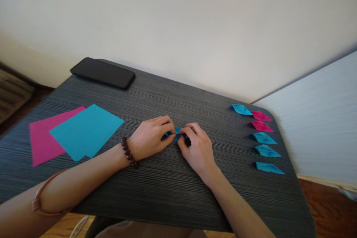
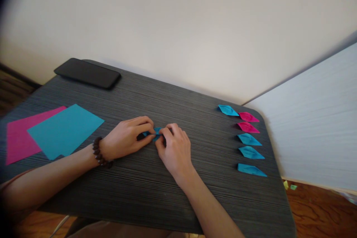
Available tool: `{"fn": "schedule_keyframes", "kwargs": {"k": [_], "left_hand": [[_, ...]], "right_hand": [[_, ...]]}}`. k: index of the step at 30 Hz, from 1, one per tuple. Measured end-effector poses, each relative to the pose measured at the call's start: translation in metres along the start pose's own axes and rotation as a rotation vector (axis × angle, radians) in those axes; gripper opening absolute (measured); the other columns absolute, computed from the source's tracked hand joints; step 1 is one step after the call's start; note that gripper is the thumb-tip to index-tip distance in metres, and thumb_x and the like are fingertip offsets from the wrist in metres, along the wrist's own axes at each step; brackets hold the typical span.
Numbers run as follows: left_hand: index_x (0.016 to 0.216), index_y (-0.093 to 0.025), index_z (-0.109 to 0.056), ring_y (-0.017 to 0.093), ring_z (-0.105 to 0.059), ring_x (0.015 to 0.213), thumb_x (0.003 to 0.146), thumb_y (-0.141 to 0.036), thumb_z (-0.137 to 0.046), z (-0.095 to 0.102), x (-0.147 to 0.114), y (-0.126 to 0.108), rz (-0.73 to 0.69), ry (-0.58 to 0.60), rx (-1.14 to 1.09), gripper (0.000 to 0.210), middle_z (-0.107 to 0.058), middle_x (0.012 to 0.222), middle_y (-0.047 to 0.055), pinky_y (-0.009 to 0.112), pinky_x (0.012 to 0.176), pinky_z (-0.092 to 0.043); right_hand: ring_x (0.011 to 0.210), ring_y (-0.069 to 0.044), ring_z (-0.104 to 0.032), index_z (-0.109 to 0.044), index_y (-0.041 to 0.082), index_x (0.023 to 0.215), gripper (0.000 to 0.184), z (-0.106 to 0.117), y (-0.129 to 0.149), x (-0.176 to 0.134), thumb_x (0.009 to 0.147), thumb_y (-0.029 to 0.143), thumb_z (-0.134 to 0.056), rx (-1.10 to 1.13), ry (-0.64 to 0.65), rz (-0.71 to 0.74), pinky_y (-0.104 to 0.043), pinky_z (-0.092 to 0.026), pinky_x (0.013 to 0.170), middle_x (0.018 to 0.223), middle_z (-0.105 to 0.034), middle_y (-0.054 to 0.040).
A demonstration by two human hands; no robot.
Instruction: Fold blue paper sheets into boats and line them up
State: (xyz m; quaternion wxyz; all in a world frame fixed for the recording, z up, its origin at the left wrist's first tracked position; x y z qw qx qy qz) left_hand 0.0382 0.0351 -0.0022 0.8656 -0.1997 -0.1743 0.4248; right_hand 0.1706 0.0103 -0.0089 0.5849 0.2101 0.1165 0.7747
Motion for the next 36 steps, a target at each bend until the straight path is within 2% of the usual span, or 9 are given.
{"fn": "schedule_keyframes", "kwargs": {"k": [1, 3, 5, 8, 11, 15, 22, 27, 36], "left_hand": [[0.093, -0.02, -0.062, 0.016, -0.056, 0.085, 0.086, -0.028, -0.05, 0.002, 0.0, 0.004, -0.016, 0.017, -0.047, 0.016, -0.059, 0.096, 0.002, 0.028, 0.077, -0.043], [0.097, -0.021, -0.061, 0.012, -0.055, 0.073, 0.083, -0.033, -0.056, 0.005, 0.001, 0.013, -0.019, 0.071, -0.155, 0.019, -0.06, 0.087, 0.0, 0.024, 0.068, -0.043], [0.098, -0.022, -0.062, 0.01, -0.053, 0.063, 0.078, -0.038, -0.062, 0.008, 0.003, 0.025, 0.034, 0.121, -0.247, 0.025, -0.06, 0.075, -0.003, 0.021, 0.061, -0.042], [0.094, -0.022, -0.064, 0.009, -0.052, 0.06, 0.075, -0.042, -0.065, 0.01, 0.004, 0.036, 0.1, 0.15, -0.368, 0.028, -0.063, 0.074, -0.003, 0.02, 0.057, -0.042], [0.084, -0.019, -0.066, 0.011, -0.056, 0.066, 0.074, -0.041, -0.066, 0.011, 0.005, 0.039, 0.122, 0.112, -0.408, 0.024, -0.066, 0.078, -0.001, 0.021, 0.06, -0.043], [0.077, -0.017, -0.064, 0.012, -0.057, 0.066, 0.073, -0.04, -0.067, 0.012, 0.004, 0.04, 0.116, 0.031, -0.392, 0.024, -0.065, 0.075, 0.0, 0.022, 0.06, -0.044], [0.076, -0.017, -0.061, 0.009, -0.055, 0.059, 0.074, -0.038, -0.067, 0.015, 0.002, 0.037, 0.093, -0.06, -0.359, 0.022, -0.061, 0.069, -0.004, 0.019, 0.057, -0.044], [0.075, -0.018, -0.061, 0.008, -0.056, 0.061, 0.075, -0.036, -0.066, 0.016, 0.0, 0.03, 0.047, -0.096, -0.312, 0.019, -0.062, 0.069, -0.004, 0.018, 0.059, -0.044], [0.077, -0.018, -0.061, 0.008, -0.057, 0.064, 0.079, -0.031, -0.063, 0.015, -0.001, 0.025, 0.006, -0.093, -0.26, 0.013, -0.062, 0.071, -0.005, 0.018, 0.063, -0.043]], "right_hand": [[0.083, -0.016, -0.056, -0.062, 0.02, 0.09, 0.014, 0.0, 0.0, 0.0, 0.082, 0.018, -0.051, 0.009, -0.003, -0.003, -0.03, -0.046, 0.078, 0.095, -0.057, -0.0034], [0.082, -0.017, -0.057, -0.062, 0.02, 0.09, 0.014, 0.001, -0.001, 0.001, 0.082, 0.019, -0.051, 0.032, -0.011, -0.014, -0.03, -0.046, 0.076, 0.096, -0.057, -0.004], [0.081, -0.016, -0.057, -0.062, 0.02, 0.09, 0.014, 0.003, -0.004, 0.001, 0.082, 0.019, -0.051, 0.08, -0.014, -0.023, -0.029, -0.047, 0.074, 0.097, -0.058, -0.0045], [0.076, -0.014, -0.058, -0.061, 0.021, 0.093, 0.013, 0.007, -0.011, 0.003, 0.082, 0.021, -0.054, 0.233, -0.01, -0.014, -0.028, -0.048, 0.071, 0.096, -0.06, -0.0039], [0.064, -0.012, -0.058, -0.058, 0.022, 0.102, 0.028, 0.012, -0.029, 0.005, 0.076, 0.029, -0.065, 0.427, 0.009, -0.093, -0.026, -0.048, 0.062, 0.089, -0.066, -0.0015], [0.077, -0.015, -0.065, -0.065, 0.022, 0.093, 0.019, 0.014, -0.047, 0.006, 0.077, 0.033, -0.065, 0.614, 0.089, -0.13, -0.028, -0.051, 0.072, 0.095, -0.069, -0.0027], [0.076, -0.016, -0.066, -0.07, 0.024, 0.089, 0.013, 0.016, -0.04, 0.006, 0.079, 0.028, -0.062, 0.562, 0.007, -0.082, -0.03, -0.052, 0.075, 0.089, -0.071, -0.0004], [0.07, -0.014, -0.064, -0.07, 0.025, 0.088, 0.012, 0.013, -0.032, 0.006, 0.08, 0.028, -0.061, 0.526, -0.009, -0.064, -0.028, -0.051, 0.068, 0.086, -0.071, 0.0003], [0.066, -0.013, -0.064, -0.071, 0.024, 0.085, 0.011, 0.012, -0.03, 0.006, 0.08, 0.027, -0.062, 0.562, -0.023, -0.073, -0.027, -0.05, 0.064, 0.083, -0.071, 0.0002]]}}
Point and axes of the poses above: each hand's wrist, its own x-axis towards the middle knuckle, its own z-axis out of the back of the hand, y = z × x, the point moved 5 cm from there along x, towards the middle knuckle
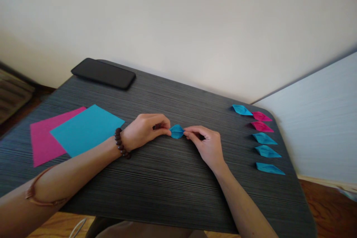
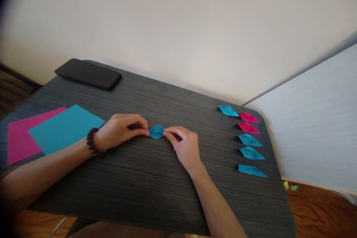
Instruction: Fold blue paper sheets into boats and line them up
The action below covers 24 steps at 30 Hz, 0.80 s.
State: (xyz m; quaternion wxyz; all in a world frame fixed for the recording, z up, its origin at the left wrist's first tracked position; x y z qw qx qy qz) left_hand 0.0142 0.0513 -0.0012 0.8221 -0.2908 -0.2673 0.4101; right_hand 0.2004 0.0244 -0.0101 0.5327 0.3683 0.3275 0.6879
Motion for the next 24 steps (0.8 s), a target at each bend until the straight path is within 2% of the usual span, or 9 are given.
{"fn": "schedule_keyframes", "kwargs": {"k": [4, 13, 16, 19, 21, 24], "left_hand": [[0.082, -0.019, -0.062, 0.009, -0.059, 0.067, 0.075, -0.036, -0.067, 0.003, 0.001, 0.005, 0.025, -0.002, -0.027, 0.019, -0.065, 0.076, -0.004, 0.019, 0.065, -0.045], [0.092, -0.02, -0.064, 0.01, -0.053, 0.062, 0.07, -0.047, -0.068, 0.006, 0.002, 0.011, -0.017, 0.102, 0.004, 0.036, -0.062, 0.078, -0.001, 0.021, 0.059, -0.044], [0.093, -0.02, -0.065, 0.01, -0.053, 0.063, 0.074, -0.043, -0.065, 0.005, 0.003, 0.011, -0.026, 0.111, 0.023, 0.03, -0.062, 0.078, -0.001, 0.021, 0.06, -0.044], [0.089, -0.02, -0.066, 0.011, -0.057, 0.071, 0.081, -0.034, -0.059, 0.004, 0.004, 0.01, -0.04, 0.101, 0.019, 0.018, -0.064, 0.082, 0.001, 0.022, 0.067, -0.045], [0.088, -0.019, -0.066, 0.013, -0.059, 0.076, 0.083, -0.031, -0.057, 0.004, 0.004, 0.01, -0.044, 0.091, 0.007, 0.015, -0.066, 0.085, 0.001, 0.023, 0.07, -0.046], [0.089, -0.02, -0.067, 0.013, -0.061, 0.079, 0.083, -0.031, -0.057, 0.005, 0.004, 0.011, -0.042, 0.076, -0.012, 0.016, -0.067, 0.087, 0.001, 0.024, 0.073, -0.047]], "right_hand": [[0.071, -0.014, -0.065, -0.071, 0.025, 0.087, 0.012, 0.003, 0.0, -0.001, 0.08, 0.027, -0.062, -0.002, -0.031, 0.005, -0.028, -0.051, 0.068, 0.086, -0.071, 0.0], [0.074, -0.015, -0.065, -0.071, 0.027, 0.086, 0.011, 0.011, -0.004, -0.001, 0.08, 0.029, -0.062, -0.072, -0.131, 0.015, -0.029, -0.052, 0.071, 0.088, -0.071, 0.0013], [0.077, -0.016, -0.065, -0.071, 0.027, 0.086, 0.011, 0.013, -0.005, 0.0, 0.08, 0.029, -0.062, -0.099, -0.15, 0.008, -0.031, -0.051, 0.075, 0.088, -0.072, 0.0012], [0.082, -0.016, -0.065, -0.071, 0.028, 0.09, 0.013, 0.011, -0.004, 0.0, 0.08, 0.028, -0.062, -0.083, -0.067, 0.018, -0.032, -0.051, 0.078, 0.091, -0.071, 0.001], [0.085, -0.016, -0.065, -0.07, 0.028, 0.094, 0.015, 0.011, -0.004, 0.001, 0.081, 0.027, -0.061, -0.074, -0.024, 0.021, -0.031, -0.05, 0.079, 0.093, -0.071, 0.0007], [0.082, -0.016, -0.065, -0.07, 0.028, 0.094, 0.016, 0.014, -0.006, 0.001, 0.082, 0.028, -0.06, -0.093, -0.042, 0.006, -0.031, -0.051, 0.076, 0.092, -0.071, 0.0001]]}}
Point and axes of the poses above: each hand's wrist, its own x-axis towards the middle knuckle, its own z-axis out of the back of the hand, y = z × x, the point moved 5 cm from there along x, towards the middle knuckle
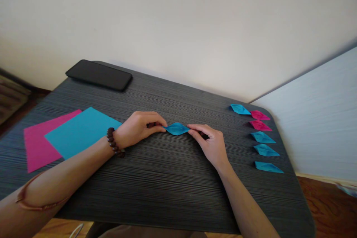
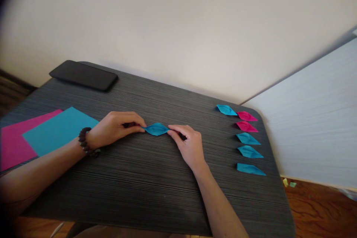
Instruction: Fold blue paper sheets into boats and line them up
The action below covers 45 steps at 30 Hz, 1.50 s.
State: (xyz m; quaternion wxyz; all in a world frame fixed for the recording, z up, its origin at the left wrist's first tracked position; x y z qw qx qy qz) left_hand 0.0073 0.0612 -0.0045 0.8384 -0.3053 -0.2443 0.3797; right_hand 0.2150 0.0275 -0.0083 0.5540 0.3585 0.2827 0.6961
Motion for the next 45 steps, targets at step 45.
{"fn": "schedule_keyframes", "kwargs": {"k": [45], "left_hand": [[0.122, -0.024, -0.053, 0.029, -0.033, 0.126, 0.087, -0.044, -0.044, -0.046, 0.023, -0.017, -0.015, -0.122, 0.476, 0.041, -0.046, 0.134, 0.008, 0.051, 0.102, -0.024]], "right_hand": [[0.095, -0.029, -0.043, -0.074, 0.027, 0.086, 0.029, 0.155, -0.093, -0.009, 0.08, 0.049, -0.056, -0.865, -0.385, -0.234, -0.043, -0.03, 0.075, 0.1, -0.057, -0.01]]}}
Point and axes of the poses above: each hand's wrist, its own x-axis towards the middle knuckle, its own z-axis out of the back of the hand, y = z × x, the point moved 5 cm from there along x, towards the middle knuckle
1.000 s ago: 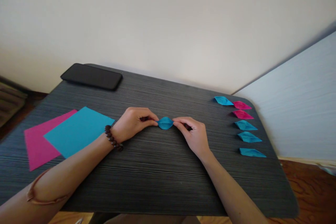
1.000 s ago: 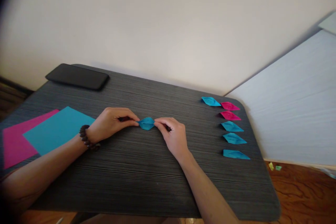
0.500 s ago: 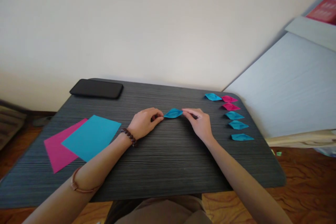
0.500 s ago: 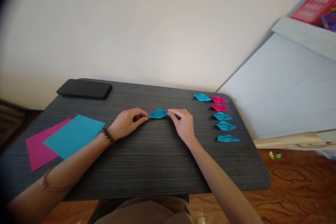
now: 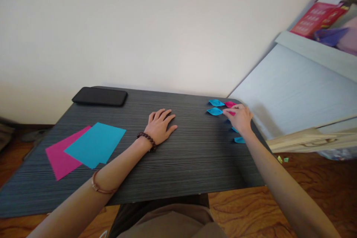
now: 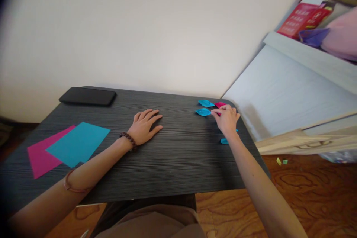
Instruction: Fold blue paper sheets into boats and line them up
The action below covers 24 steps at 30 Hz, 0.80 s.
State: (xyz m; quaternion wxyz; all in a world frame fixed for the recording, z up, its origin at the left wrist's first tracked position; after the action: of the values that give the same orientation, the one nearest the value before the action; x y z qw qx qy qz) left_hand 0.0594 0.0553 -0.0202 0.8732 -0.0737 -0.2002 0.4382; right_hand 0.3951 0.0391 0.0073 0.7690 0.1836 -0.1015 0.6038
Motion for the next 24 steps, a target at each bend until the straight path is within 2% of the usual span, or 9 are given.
{"fn": "schedule_keyframes", "kwargs": {"k": [5, 9, 13, 17, 21, 24], "left_hand": [[0.13, -0.024, -0.046, 0.026, -0.029, 0.132, 0.088, -0.05, -0.039, -0.006, 0.0, -0.001, -0.02, 0.025, 0.063, 0.05, -0.039, 0.142, 0.007, 0.047, 0.107, -0.02], [0.131, -0.024, -0.045, 0.026, -0.029, 0.132, 0.089, -0.051, -0.036, -0.007, 0.0, -0.001, -0.022, 0.042, 0.101, 0.051, -0.039, 0.142, 0.007, 0.047, 0.108, -0.021], [0.132, -0.023, -0.044, 0.025, -0.028, 0.133, 0.089, -0.051, -0.034, -0.007, 0.0, -0.002, -0.027, 0.056, 0.126, 0.052, -0.037, 0.143, 0.006, 0.046, 0.108, -0.021], [0.134, -0.022, -0.041, 0.025, -0.026, 0.134, 0.09, -0.05, -0.033, -0.007, -0.003, -0.002, -0.038, 0.072, 0.152, 0.052, -0.034, 0.145, 0.006, 0.046, 0.11, -0.019], [0.136, -0.024, -0.038, 0.024, -0.024, 0.135, 0.091, -0.048, -0.032, -0.003, -0.012, -0.003, -0.048, 0.113, 0.181, 0.052, -0.032, 0.146, 0.005, 0.044, 0.11, -0.02], [0.137, -0.028, -0.035, 0.024, -0.024, 0.135, 0.091, -0.049, -0.031, 0.003, -0.023, -0.004, -0.027, 0.147, 0.208, 0.051, -0.03, 0.147, 0.003, 0.047, 0.11, -0.017]], "right_hand": [[0.093, -0.028, -0.043, -0.073, 0.025, 0.085, 0.028, -0.004, -0.013, -0.002, 0.081, 0.046, -0.054, -0.055, -0.014, -0.004, -0.044, -0.031, 0.076, 0.097, -0.056, -0.0096], [0.096, -0.029, -0.044, -0.07, 0.026, 0.095, 0.026, 0.0, 0.002, -0.008, 0.079, 0.043, -0.058, -0.058, -0.06, 0.017, -0.044, -0.033, 0.077, 0.103, -0.056, -0.0093], [0.102, -0.027, -0.046, -0.065, 0.026, 0.106, 0.027, 0.007, 0.052, -0.029, 0.085, 0.038, -0.053, 0.029, -0.088, 0.174, -0.043, -0.036, 0.082, 0.112, -0.055, -0.0071], [0.111, -0.024, -0.046, -0.058, 0.023, 0.116, 0.032, -0.003, 0.114, -0.058, 0.089, 0.034, -0.046, 0.199, 0.013, 0.361, -0.039, -0.037, 0.091, 0.121, -0.054, -0.007], [0.116, -0.023, -0.045, -0.053, 0.022, 0.122, 0.035, -0.023, 0.157, -0.073, 0.09, 0.033, -0.043, 0.256, 0.133, 0.409, -0.039, -0.037, 0.096, 0.127, -0.052, -0.007], [0.12, -0.024, -0.041, -0.051, 0.02, 0.125, 0.038, -0.032, 0.182, -0.077, 0.091, 0.033, -0.041, 0.247, 0.164, 0.424, -0.04, -0.034, 0.1, 0.132, -0.048, -0.008]]}}
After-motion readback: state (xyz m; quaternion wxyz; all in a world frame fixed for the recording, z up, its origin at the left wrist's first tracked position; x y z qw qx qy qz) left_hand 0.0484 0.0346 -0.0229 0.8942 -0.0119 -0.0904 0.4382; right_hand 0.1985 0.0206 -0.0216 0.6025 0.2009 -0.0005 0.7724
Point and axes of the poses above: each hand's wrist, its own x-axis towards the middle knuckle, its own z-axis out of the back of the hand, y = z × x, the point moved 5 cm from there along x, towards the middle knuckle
